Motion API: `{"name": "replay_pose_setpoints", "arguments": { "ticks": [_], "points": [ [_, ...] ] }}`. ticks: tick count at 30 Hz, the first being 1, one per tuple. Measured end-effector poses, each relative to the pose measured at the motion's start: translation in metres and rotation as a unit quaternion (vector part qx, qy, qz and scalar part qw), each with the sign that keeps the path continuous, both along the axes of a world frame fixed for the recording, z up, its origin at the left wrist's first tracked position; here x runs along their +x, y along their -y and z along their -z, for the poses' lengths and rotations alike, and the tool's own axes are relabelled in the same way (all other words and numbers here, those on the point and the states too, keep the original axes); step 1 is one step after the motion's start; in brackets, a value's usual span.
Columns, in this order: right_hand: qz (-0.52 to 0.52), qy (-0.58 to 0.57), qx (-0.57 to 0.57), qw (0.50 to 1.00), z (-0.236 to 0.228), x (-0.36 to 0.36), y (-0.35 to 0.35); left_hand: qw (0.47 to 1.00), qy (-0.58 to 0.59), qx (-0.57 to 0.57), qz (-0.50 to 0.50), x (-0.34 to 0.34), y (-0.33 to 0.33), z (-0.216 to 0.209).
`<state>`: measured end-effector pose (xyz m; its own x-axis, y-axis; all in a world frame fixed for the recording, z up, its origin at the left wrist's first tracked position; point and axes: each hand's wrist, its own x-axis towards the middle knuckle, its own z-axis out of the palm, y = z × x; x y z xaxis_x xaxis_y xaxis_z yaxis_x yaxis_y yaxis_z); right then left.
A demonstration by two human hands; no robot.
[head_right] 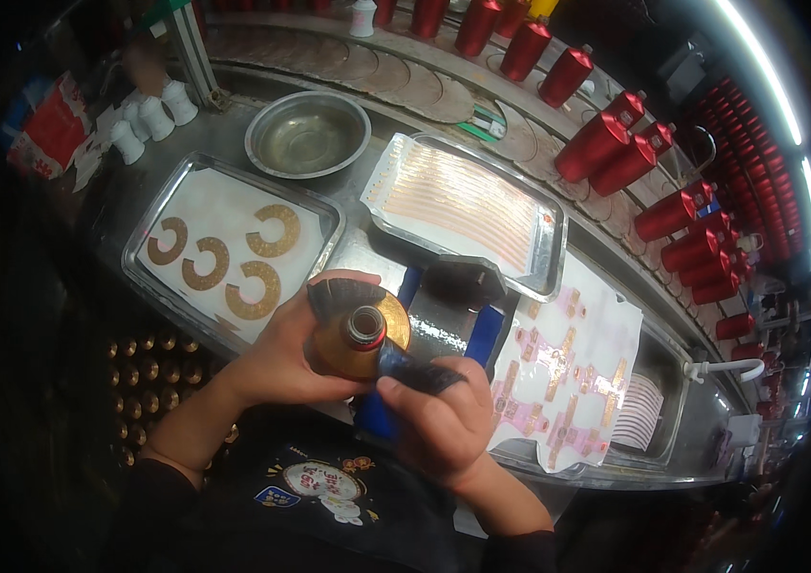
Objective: The person applies gold crescent-shaped stickers to the necks of red bottles and then affixes rectangular labels to the bottle bodies. They handle each bottle one at a time, smoothing the stickers and labels by hand before placing the finished bottles on a nearby rack.
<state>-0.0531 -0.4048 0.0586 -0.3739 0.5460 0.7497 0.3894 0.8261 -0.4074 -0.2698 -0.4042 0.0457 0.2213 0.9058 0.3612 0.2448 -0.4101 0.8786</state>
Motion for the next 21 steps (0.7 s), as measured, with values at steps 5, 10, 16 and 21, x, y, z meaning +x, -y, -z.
{"name": "replay_pose_setpoints", "arguments": {
  "ticks": [5, 10, 16, 21],
  "points": [
    [-0.085, 0.038, 0.023, 0.995, -0.017, -0.006, 0.006, 0.992, 0.014, 0.027, -0.125, 0.024, 0.01, 0.007],
    [-0.019, 0.033, 0.009, 0.999, -0.025, 0.0, -0.014, 0.996, 0.039, 0.058, -0.063, 0.006, 0.004, 0.006],
    [-0.061, -0.006, -0.001, 0.998, -0.013, -0.005, -0.013, 0.999, 0.038, 0.014, 0.02, -0.002, -0.003, 0.008],
    [-0.052, -0.003, -0.011, 0.999, -0.018, -0.015, -0.012, 0.996, 0.035, 0.066, -0.041, 0.008, 0.0, 0.015]
  ]
}}
